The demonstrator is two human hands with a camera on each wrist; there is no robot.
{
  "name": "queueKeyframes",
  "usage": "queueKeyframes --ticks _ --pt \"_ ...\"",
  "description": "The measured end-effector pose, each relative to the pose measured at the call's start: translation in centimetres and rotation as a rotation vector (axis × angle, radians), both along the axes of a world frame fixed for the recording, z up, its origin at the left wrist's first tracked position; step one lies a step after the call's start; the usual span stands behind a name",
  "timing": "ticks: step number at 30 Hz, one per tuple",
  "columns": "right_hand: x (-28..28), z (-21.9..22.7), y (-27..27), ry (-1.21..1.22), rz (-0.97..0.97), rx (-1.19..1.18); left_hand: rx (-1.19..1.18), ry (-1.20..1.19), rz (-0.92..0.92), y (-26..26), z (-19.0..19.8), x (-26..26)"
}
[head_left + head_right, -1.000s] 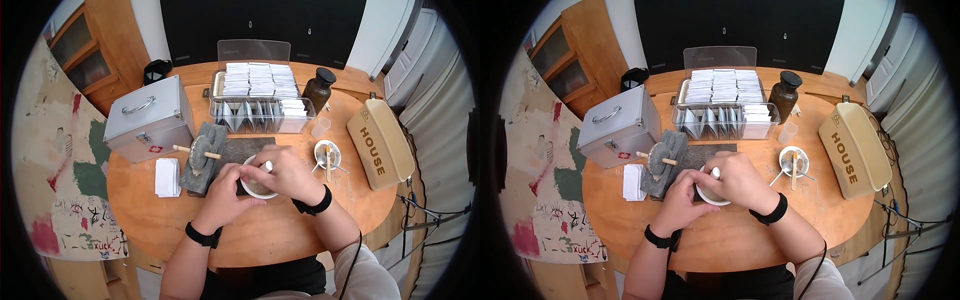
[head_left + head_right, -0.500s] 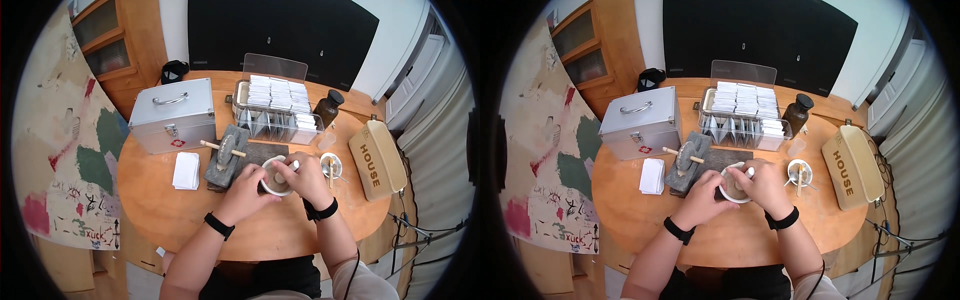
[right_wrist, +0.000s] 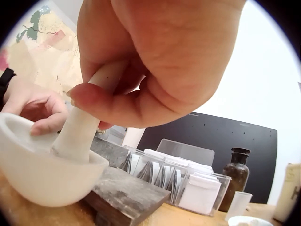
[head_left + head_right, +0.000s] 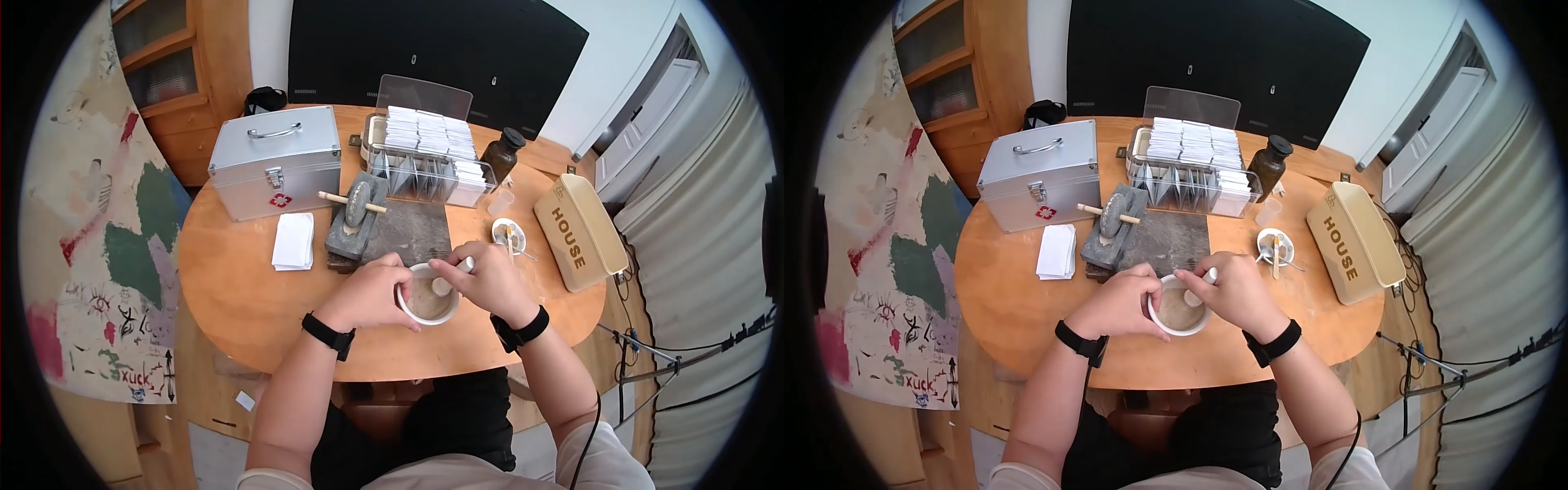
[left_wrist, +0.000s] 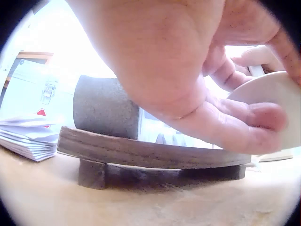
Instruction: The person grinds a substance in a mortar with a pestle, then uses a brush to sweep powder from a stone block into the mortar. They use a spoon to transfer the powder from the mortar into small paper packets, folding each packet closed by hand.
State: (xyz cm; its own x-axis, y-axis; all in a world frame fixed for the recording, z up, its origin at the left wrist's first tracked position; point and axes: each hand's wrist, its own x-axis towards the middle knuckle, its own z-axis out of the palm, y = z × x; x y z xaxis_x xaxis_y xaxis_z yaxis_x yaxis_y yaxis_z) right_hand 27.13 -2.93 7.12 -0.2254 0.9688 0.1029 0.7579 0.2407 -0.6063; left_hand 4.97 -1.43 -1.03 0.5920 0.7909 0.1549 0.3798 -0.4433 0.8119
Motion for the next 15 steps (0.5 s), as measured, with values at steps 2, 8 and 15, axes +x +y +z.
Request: queueKeyframes --ticks 2,8,15 --pt "0.1 -1.6 -0.5 -0.017 0.009 0.063 0.021 0.016 -0.014 -0.1 0.0 -0.2" --pt "-1.1 -5.9 -2.2 0.078 0.133 0.156 -0.016 0.129 -0.131 0.6 -2.3 -0.4" --pt "-1.6 -6.6 -2.1 -0.047 0.017 0.197 -0.183 0.116 -0.182 1.3 -2.0 -1.1"
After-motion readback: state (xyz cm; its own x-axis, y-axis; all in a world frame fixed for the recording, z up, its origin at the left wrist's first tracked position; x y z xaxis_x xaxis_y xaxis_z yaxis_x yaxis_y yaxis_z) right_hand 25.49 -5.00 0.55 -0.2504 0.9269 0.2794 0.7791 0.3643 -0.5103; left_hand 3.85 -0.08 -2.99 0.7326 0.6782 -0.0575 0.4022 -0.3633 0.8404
